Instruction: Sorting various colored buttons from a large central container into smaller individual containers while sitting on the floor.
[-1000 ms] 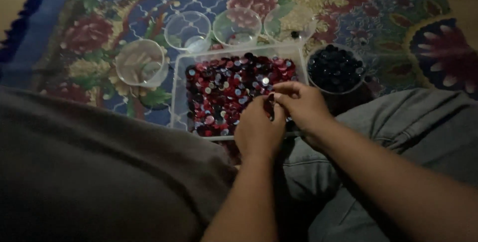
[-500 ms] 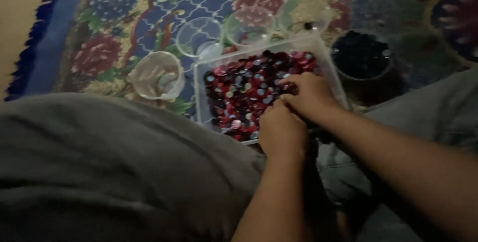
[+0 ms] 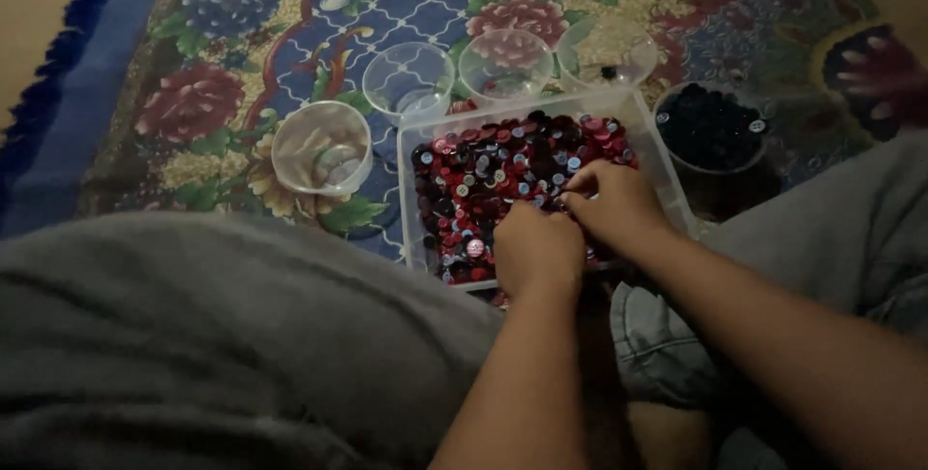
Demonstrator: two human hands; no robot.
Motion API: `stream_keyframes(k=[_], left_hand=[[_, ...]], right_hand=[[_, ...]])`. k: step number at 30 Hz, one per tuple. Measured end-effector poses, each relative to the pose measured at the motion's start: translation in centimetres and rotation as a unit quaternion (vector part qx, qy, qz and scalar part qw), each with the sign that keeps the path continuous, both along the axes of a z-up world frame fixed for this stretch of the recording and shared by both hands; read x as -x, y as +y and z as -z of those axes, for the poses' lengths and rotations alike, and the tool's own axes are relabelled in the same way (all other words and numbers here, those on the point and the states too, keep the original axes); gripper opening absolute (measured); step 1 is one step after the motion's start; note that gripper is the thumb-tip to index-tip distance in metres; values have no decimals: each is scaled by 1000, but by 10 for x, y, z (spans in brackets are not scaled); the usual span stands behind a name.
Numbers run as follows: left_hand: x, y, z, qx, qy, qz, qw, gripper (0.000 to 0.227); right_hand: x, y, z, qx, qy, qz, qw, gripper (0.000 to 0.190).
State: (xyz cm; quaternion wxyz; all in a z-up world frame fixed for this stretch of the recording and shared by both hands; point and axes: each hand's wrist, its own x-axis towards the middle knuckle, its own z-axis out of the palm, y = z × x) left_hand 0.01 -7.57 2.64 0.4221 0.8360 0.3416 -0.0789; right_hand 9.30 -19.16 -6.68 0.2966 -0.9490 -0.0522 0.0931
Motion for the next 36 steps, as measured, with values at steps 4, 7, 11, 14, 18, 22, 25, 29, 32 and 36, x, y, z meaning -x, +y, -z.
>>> stream_keyframes(k=[4, 7, 11, 14, 18, 22, 25, 29, 32, 36], left_hand=[[-2, 8, -9, 12, -5, -8, 1000, 25], [-11, 18, 3, 3, -26, -24, 999, 26], [-13, 48, -8, -45, -75, -59, 994, 26], [-19, 74, 11, -96, -77, -56, 991, 30], [-30, 103, 33, -153, -39, 27, 987, 28], [-34, 101, 12, -176, -28, 51, 983, 18], [-36, 95, 1, -164, -24, 55, 985, 9], [-31, 94, 2, -147, -27, 6, 989, 9], [-28, 92, 14, -108, -42, -49, 992, 16], [-31, 95, 27, -69, -60, -110, 990, 21]], right_hand=[[13, 0, -15, 12, -13, -22, 1000, 24], [24, -10, -25, 8, -11, -29, 999, 23], [45, -6, -58, -25, -12, -40, 999, 26], [47, -2, -57, -46, -41, -58, 996, 24], [37, -1, -52, -67, -24, -42, 997, 23], [44, 0, -67, -71, -12, -23, 997, 22], [42, -4, -65, -114, 2, 15, 993, 22], [16, -5, -55, -157, 18, 103, 982, 24], [-23, -8, -58, -127, -23, 107, 986, 27], [-100, -18, -62, -218, -76, 112, 967, 28]])
